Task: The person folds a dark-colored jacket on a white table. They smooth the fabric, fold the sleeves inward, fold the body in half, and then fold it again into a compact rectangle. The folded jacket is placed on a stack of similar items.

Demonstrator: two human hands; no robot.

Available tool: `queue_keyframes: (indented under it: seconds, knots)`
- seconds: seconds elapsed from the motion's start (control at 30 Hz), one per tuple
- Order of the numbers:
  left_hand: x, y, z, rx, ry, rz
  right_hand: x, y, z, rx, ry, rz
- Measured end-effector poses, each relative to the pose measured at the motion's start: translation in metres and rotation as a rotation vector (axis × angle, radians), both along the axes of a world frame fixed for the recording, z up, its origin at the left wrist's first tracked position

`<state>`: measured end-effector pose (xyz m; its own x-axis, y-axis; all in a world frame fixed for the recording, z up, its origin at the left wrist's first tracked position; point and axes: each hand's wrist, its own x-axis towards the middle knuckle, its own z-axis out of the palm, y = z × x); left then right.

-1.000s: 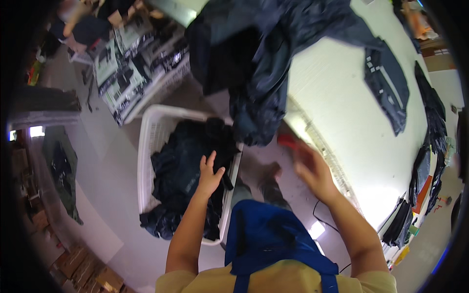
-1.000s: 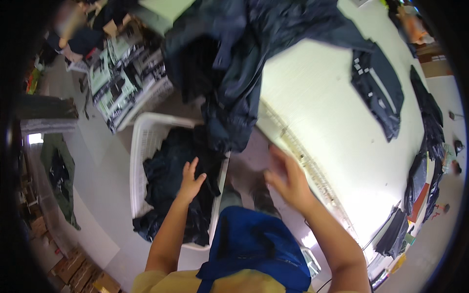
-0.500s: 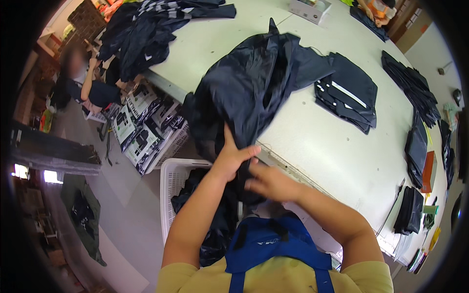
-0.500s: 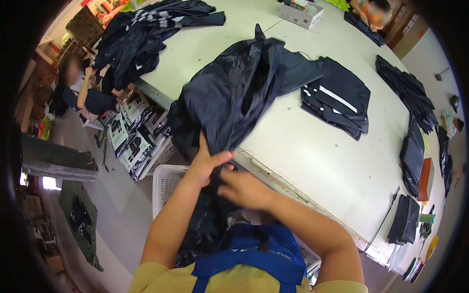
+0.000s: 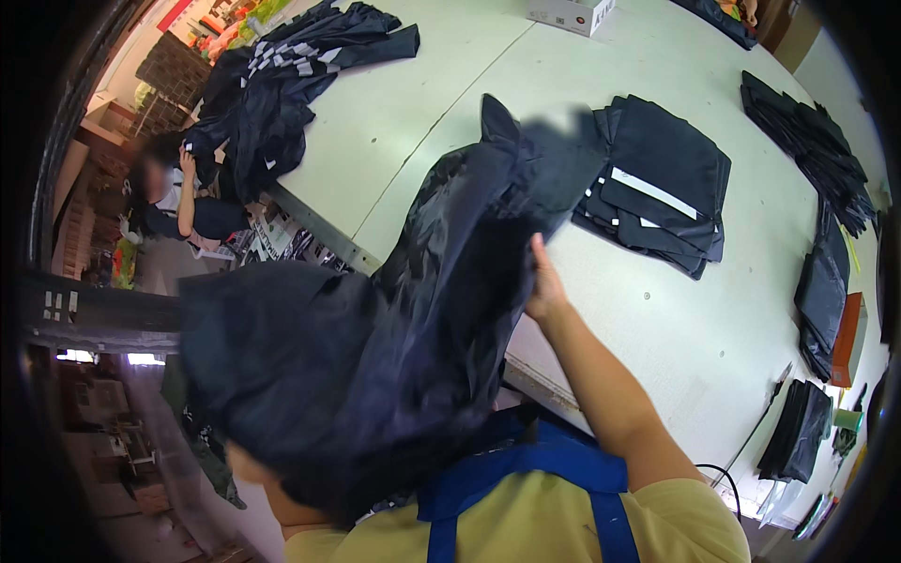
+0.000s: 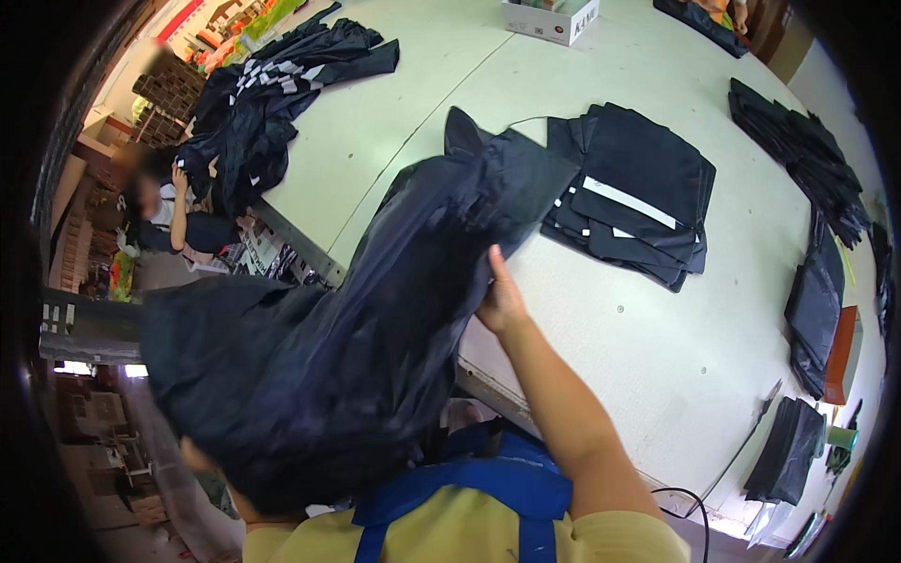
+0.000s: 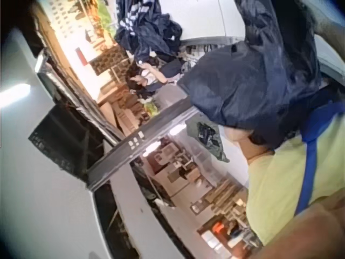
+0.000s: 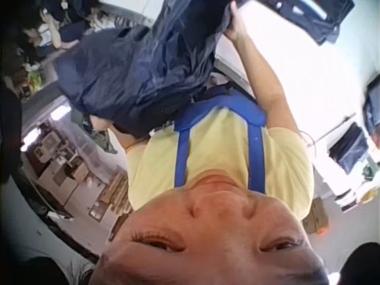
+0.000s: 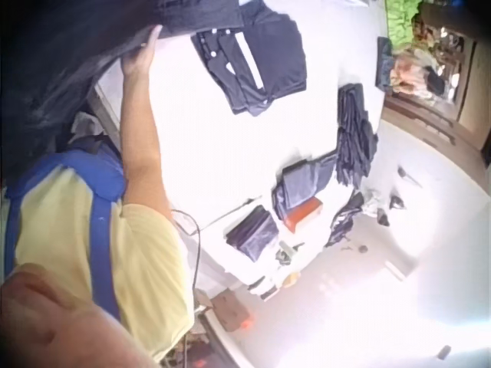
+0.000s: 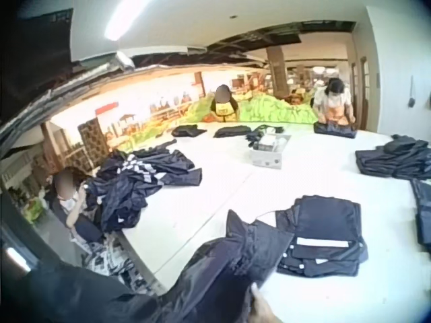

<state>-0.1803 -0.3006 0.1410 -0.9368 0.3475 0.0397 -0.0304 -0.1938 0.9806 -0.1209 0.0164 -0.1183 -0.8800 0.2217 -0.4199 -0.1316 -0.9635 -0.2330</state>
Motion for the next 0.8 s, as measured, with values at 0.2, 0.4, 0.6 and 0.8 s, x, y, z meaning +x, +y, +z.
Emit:
queue_keyframes:
  seconds: [0.2, 0.4, 0.6, 0.8]
  knots:
    - [-0.027, 0.059, 0.015, 0.121, 0.126, -0.005, -0.016, 0.078, 0.039, -0.076, 0.071, -0.192]
    - [-0.027, 0.108, 0.035, 0.362, 0.114, -0.128, 0.159, 0.162, 0.216, 0.539, -0.076, -0.677]
    - [-0.066, 0.242, 0.006, 0.795, -0.367, -0.755, 0.199, 0.278, 0.337, 1.191, -0.224, -0.809]
    - [-0.083, 0.342, -0.076, 0.236, -1.222, -0.832, 0.152, 0.349, 0.315, 1.738, -0.327, -0.557]
